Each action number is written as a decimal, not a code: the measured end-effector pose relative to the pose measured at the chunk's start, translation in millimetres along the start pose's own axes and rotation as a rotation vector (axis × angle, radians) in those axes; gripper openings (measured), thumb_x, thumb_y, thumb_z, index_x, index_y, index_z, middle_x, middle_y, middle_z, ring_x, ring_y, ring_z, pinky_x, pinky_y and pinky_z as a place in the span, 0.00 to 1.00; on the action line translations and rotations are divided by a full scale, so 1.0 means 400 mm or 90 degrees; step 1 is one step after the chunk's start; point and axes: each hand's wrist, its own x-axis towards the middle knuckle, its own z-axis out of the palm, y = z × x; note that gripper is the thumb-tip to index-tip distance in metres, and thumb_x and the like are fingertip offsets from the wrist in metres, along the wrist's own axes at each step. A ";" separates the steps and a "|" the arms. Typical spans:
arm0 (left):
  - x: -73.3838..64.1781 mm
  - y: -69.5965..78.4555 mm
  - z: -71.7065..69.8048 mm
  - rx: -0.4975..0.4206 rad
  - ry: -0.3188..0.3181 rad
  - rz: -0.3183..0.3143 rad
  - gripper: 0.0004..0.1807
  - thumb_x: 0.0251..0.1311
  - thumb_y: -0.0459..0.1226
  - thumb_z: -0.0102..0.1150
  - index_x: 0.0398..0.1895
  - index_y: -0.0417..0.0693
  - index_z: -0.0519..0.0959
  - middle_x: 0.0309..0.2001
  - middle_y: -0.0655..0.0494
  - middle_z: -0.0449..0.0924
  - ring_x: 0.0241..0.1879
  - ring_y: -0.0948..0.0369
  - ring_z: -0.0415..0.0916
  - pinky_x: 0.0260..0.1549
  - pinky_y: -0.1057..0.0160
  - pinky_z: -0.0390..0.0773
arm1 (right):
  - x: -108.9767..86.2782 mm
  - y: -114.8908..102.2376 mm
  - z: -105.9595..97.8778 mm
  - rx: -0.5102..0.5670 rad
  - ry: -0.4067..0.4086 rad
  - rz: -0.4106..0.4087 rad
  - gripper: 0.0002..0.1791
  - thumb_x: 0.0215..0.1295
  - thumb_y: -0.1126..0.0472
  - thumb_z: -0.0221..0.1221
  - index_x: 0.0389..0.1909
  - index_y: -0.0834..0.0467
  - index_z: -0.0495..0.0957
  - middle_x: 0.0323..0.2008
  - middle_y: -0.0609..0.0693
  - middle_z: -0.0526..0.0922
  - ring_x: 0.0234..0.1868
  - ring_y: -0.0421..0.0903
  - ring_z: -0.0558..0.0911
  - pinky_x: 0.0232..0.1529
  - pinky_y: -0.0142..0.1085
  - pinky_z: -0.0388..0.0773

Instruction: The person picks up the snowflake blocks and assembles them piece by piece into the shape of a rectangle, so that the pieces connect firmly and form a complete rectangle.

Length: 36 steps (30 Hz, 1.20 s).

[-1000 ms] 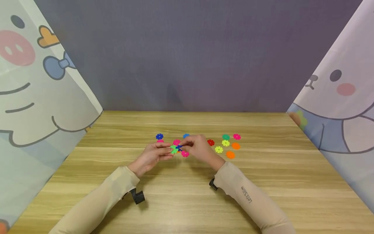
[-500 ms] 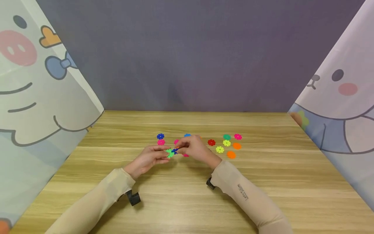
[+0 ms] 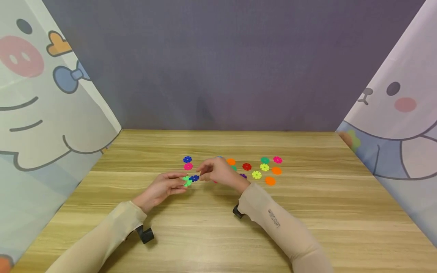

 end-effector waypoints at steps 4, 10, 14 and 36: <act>-0.011 -0.001 -0.016 0.001 0.006 -0.001 0.24 0.65 0.23 0.54 0.64 0.21 0.67 0.37 0.48 0.83 0.35 0.58 0.85 0.43 0.61 0.84 | 0.019 0.001 0.013 -0.027 0.007 -0.012 0.12 0.57 0.71 0.70 0.42 0.68 0.84 0.31 0.52 0.87 0.33 0.44 0.86 0.34 0.34 0.83; -0.029 -0.001 -0.042 0.004 0.024 -0.001 0.25 0.67 0.24 0.53 0.65 0.21 0.65 0.39 0.49 0.82 0.36 0.58 0.84 0.43 0.61 0.84 | 0.049 0.007 0.031 -0.050 0.008 0.008 0.13 0.58 0.68 0.70 0.44 0.65 0.85 0.30 0.49 0.86 0.32 0.43 0.85 0.35 0.33 0.82; -0.041 0.001 -0.058 0.005 0.035 -0.003 0.26 0.67 0.24 0.52 0.66 0.20 0.63 0.39 0.49 0.82 0.36 0.60 0.84 0.43 0.61 0.84 | 0.072 0.017 0.039 -0.035 0.008 0.038 0.14 0.59 0.67 0.70 0.46 0.66 0.84 0.30 0.48 0.85 0.30 0.46 0.84 0.31 0.35 0.83; -0.082 0.008 -0.105 -0.021 0.064 0.009 0.13 0.66 0.23 0.52 0.52 0.32 0.77 0.34 0.52 0.83 0.33 0.60 0.84 0.41 0.62 0.84 | 0.181 0.039 0.070 -0.002 0.013 0.194 0.18 0.55 0.65 0.73 0.45 0.66 0.81 0.26 0.54 0.82 0.21 0.45 0.81 0.27 0.37 0.85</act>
